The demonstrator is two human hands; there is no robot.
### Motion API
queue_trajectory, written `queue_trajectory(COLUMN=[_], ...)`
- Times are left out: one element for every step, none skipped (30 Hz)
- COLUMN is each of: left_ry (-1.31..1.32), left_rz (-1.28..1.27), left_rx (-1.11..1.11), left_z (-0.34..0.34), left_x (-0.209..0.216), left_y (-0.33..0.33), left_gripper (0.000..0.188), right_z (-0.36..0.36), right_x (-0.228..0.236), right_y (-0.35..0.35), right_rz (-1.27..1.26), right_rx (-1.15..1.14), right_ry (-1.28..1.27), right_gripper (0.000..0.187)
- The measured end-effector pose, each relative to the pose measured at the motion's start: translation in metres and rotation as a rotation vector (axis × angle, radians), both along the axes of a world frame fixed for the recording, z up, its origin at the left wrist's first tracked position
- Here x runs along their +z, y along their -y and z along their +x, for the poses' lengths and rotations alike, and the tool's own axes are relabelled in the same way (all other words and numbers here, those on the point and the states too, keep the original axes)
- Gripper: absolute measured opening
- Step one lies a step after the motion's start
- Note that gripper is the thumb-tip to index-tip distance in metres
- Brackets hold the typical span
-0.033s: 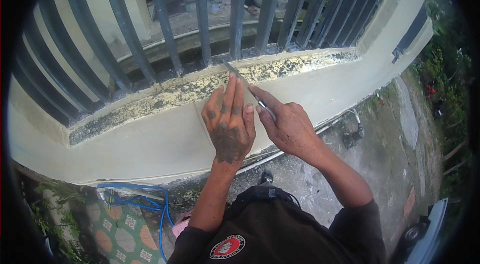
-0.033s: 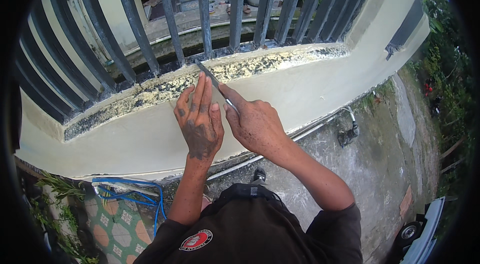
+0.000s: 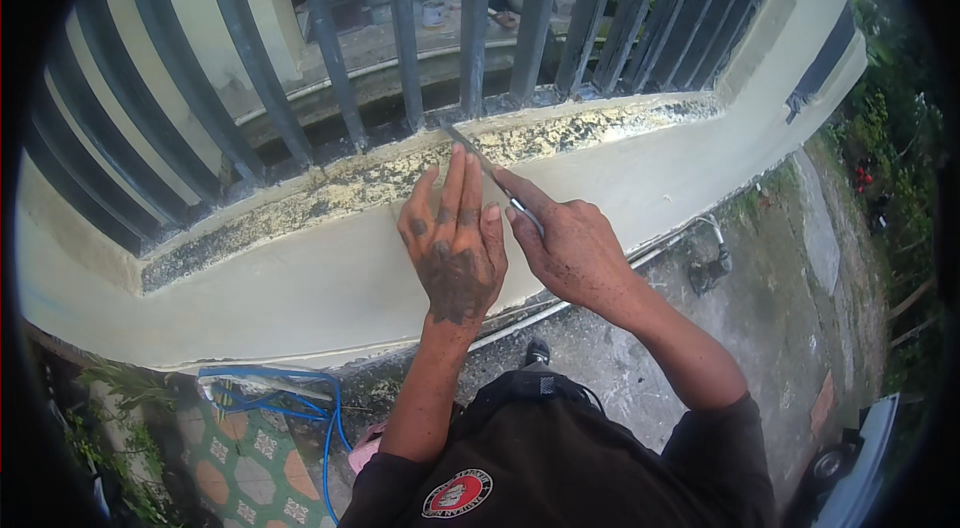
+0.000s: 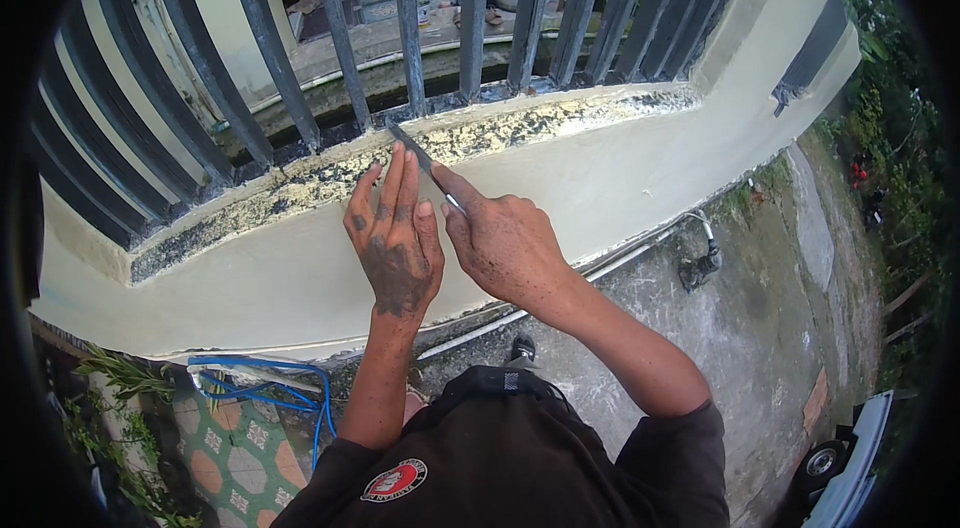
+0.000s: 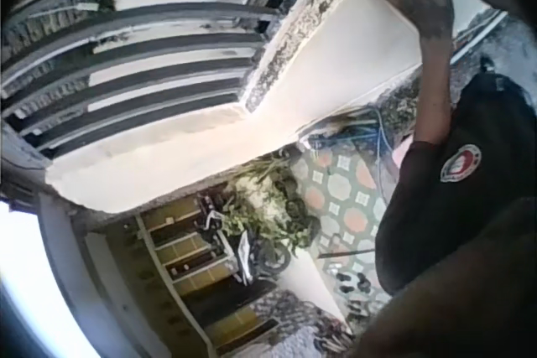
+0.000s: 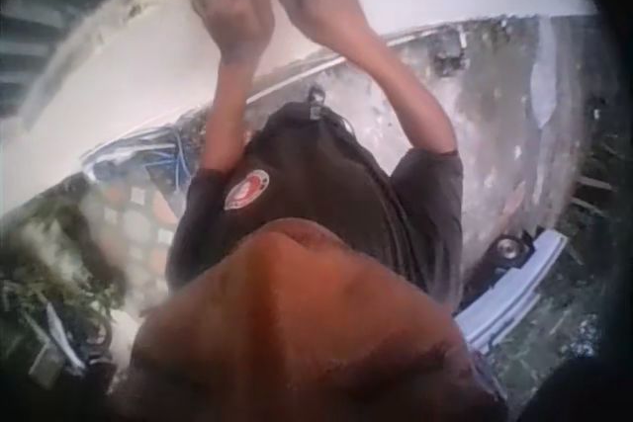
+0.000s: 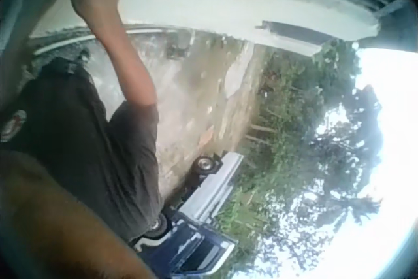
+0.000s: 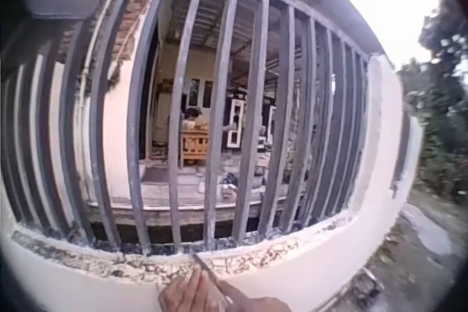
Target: Scraping off old material or debris from a concrete ledge near window bars using a utility knife.
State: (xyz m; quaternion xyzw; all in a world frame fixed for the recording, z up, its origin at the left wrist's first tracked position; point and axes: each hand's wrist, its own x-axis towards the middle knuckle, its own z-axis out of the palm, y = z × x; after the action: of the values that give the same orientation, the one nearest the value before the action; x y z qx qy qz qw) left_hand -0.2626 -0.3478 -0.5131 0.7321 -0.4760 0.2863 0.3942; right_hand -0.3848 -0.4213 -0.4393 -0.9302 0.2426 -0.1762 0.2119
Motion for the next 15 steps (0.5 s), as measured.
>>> queue_trajectory(left_ry=[-0.014, -0.006, -0.009, -0.012, -0.007, -0.008, -0.012, -0.015, -0.005, 0.000, -0.010, -0.023, -0.033, -0.034, -0.044], left_rz=[0.014, 0.019, 0.029, 0.037, 0.026, 0.030, 0.024, 0.017, 0.024, 0.013, 0.036, 0.064, 0.060, 0.055, 0.037], left_rx=[0.002, -0.001, -0.002, -0.005, -0.013, -0.009, -0.013, -0.017, -0.023, -0.030, -0.038, -0.040, -0.041, -0.041, -0.041], left_z=[0.004, 0.006, 0.008, 0.010, 0.012, 0.013, 0.014, 0.013, 0.015, 0.012, 0.007, 0.004, 0.003, 0.006, 0.010], left_x=[-0.002, -0.003, -0.003, -0.002, 0.003, 0.008, 0.014, 0.018, 0.014, 0.011, 0.005, 0.003, 0.003, 0.006, 0.014], left_y=[-0.001, 0.000, 0.000, 0.001, 0.009, 0.013, 0.018, 0.019, 0.016, 0.011, 0.005, -0.002, -0.001, 0.007, 0.010], left_gripper=[0.044, 0.044, 0.044, 0.044, 0.044, 0.044, 0.043, 0.043, 0.043, 0.043, 0.042, 0.042, 0.042, 0.042, 0.042], right_z=[0.006, 0.009, 0.012, 0.014, 0.016, 0.018, 0.020, 0.019, 0.019, 0.016, 0.011, 0.008, 0.008, 0.012, 0.016], right_x=[-0.001, -0.002, -0.003, -0.002, -0.001, -0.001, 0.000, 0.002, 0.009, 0.007, 0.002, 0.000, 0.005, 0.009, 0.015], right_y=[-0.001, -0.001, 0.001, 0.005, 0.010, 0.015, 0.024, 0.027, 0.022, 0.019, 0.012, 0.006, 0.002, 0.007, 0.010], right_rz=[-0.042, -0.086, -0.081, -0.092, -0.106, -0.103, -0.079, -0.058, 0.018, 0.007, -0.023, -0.049, -0.049, -0.054, -0.017], right_rx=[-0.014, -0.031, -0.023, -0.043, -0.064, -0.060, -0.022, 0.016, 0.008, 0.000, -0.024, -0.043, -0.065, -0.065, -0.057], right_ry=[-0.038, -0.077, -0.071, -0.081, -0.091, -0.092, -0.020, 0.052, 0.011, 0.016, -0.060, -0.139, -0.189, -0.189, -0.138], right_gripper=[0.042, 0.043, 0.043, 0.043, 0.043, 0.043, 0.043, 0.043, 0.043, 0.043, 0.042, 0.042, 0.040, 0.040, 0.041])
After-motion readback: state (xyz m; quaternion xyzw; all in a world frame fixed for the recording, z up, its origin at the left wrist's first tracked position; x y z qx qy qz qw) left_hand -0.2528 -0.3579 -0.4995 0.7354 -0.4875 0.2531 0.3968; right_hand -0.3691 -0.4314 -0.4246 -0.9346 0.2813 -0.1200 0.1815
